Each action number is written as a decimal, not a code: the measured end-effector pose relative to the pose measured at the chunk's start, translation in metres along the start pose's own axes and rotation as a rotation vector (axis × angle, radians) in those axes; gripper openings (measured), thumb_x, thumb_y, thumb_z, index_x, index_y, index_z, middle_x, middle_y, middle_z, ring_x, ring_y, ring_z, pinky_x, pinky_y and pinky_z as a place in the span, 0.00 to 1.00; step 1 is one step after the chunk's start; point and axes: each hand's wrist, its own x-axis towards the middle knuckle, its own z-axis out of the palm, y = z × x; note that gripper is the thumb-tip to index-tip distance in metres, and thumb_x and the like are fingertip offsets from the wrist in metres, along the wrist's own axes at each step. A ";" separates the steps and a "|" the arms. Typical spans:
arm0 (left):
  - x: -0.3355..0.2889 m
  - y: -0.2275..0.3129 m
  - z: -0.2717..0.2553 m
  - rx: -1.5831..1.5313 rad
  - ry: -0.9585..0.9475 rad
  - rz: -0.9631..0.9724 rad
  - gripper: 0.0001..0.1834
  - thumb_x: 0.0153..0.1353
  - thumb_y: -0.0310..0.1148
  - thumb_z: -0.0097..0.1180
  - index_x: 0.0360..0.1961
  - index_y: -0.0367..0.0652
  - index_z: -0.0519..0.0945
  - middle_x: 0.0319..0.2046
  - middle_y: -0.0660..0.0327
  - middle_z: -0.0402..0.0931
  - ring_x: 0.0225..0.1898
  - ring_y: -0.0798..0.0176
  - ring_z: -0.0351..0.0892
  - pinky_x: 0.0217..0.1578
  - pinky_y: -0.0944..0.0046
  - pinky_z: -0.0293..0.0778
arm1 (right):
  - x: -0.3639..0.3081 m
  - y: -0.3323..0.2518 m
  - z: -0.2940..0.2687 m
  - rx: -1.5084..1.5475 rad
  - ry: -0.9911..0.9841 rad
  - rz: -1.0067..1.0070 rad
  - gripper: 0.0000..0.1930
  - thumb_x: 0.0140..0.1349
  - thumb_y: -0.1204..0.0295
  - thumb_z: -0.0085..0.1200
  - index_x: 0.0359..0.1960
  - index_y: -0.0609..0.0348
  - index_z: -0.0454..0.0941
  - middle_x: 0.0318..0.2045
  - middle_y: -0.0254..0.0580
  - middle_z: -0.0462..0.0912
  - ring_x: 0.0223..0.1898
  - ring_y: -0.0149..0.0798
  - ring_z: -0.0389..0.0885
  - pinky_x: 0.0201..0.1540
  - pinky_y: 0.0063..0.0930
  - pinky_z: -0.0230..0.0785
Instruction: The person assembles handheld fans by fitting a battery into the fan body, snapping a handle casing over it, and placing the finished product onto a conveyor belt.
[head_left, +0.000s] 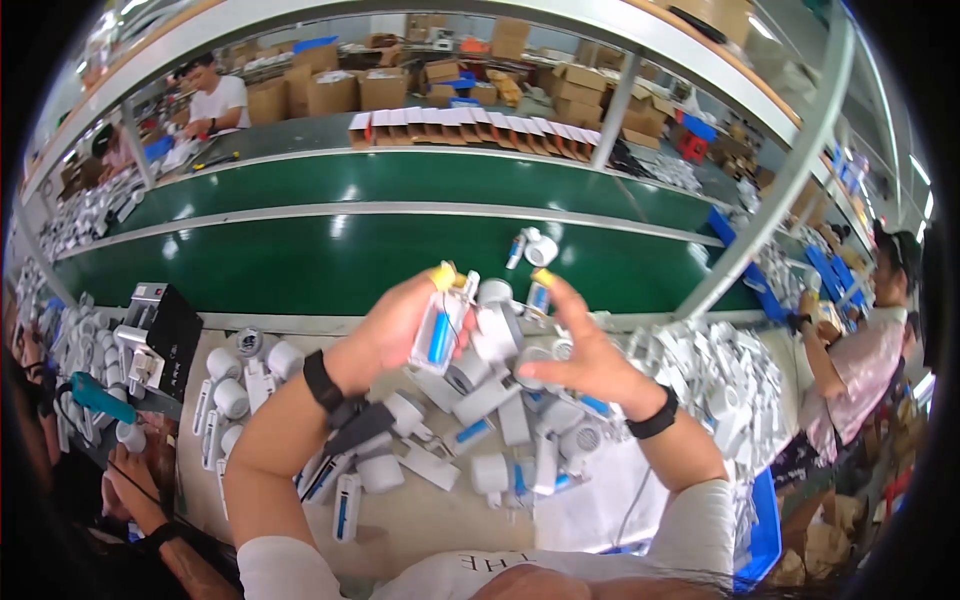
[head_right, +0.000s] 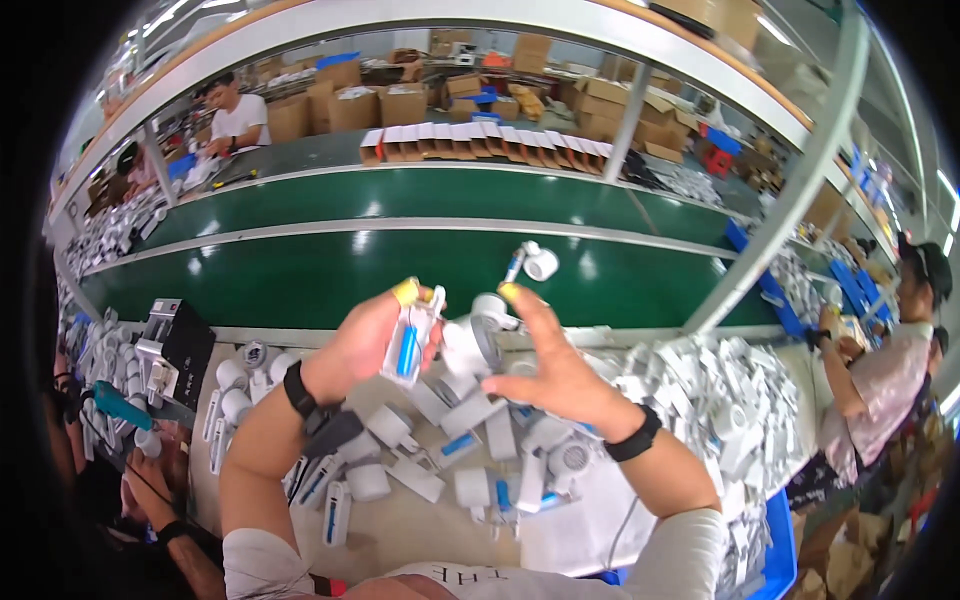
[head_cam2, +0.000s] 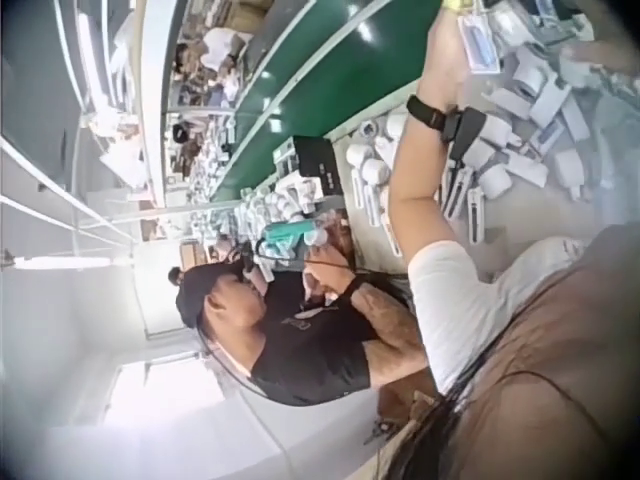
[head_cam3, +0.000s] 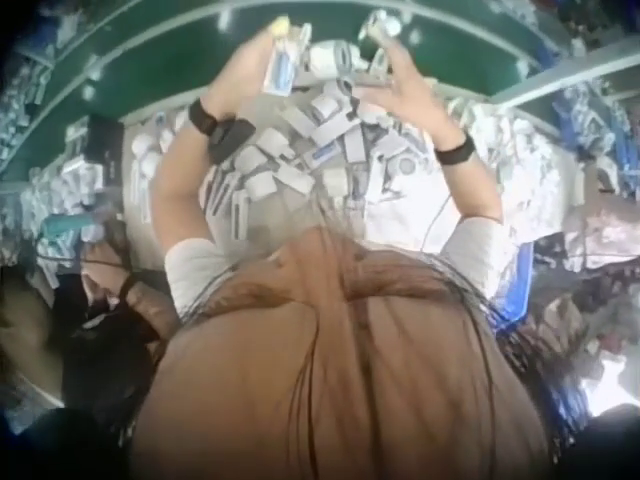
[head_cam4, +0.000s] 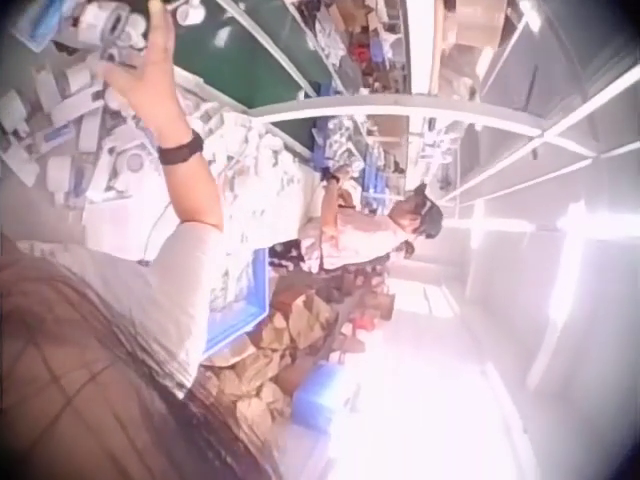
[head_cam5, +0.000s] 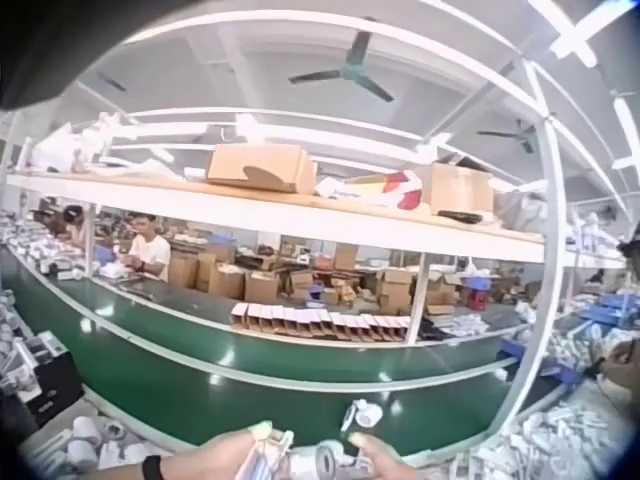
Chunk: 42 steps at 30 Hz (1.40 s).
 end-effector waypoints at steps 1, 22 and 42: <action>-0.009 -0.013 0.021 0.032 -0.013 0.010 0.16 0.63 0.43 0.43 0.41 0.40 0.68 0.28 0.56 0.75 0.24 0.60 0.77 0.26 0.60 0.76 | -0.014 0.005 0.006 0.122 -0.056 0.094 0.49 0.45 0.66 0.66 0.65 0.52 0.44 0.61 0.42 0.55 0.60 0.41 0.57 0.61 0.36 0.50; -0.057 -0.100 0.118 0.464 -0.046 -0.086 0.09 0.59 0.28 0.42 0.40 0.38 0.65 0.29 0.56 0.73 0.24 0.66 0.74 0.26 0.66 0.72 | -0.130 -0.008 -0.006 -0.274 0.460 -0.238 0.27 0.37 0.84 0.62 0.42 0.55 0.67 0.47 0.46 0.70 0.49 0.48 0.69 0.51 0.36 0.63; -0.045 -0.113 0.104 1.230 0.052 0.240 0.13 0.45 0.33 0.54 0.26 0.34 0.67 0.17 0.47 0.71 0.19 0.46 0.72 0.22 0.56 0.66 | -0.118 -0.025 -0.050 0.109 -0.089 -0.124 0.26 0.48 0.73 0.62 0.52 0.52 0.71 0.54 0.49 0.65 0.52 0.45 0.69 0.53 0.36 0.63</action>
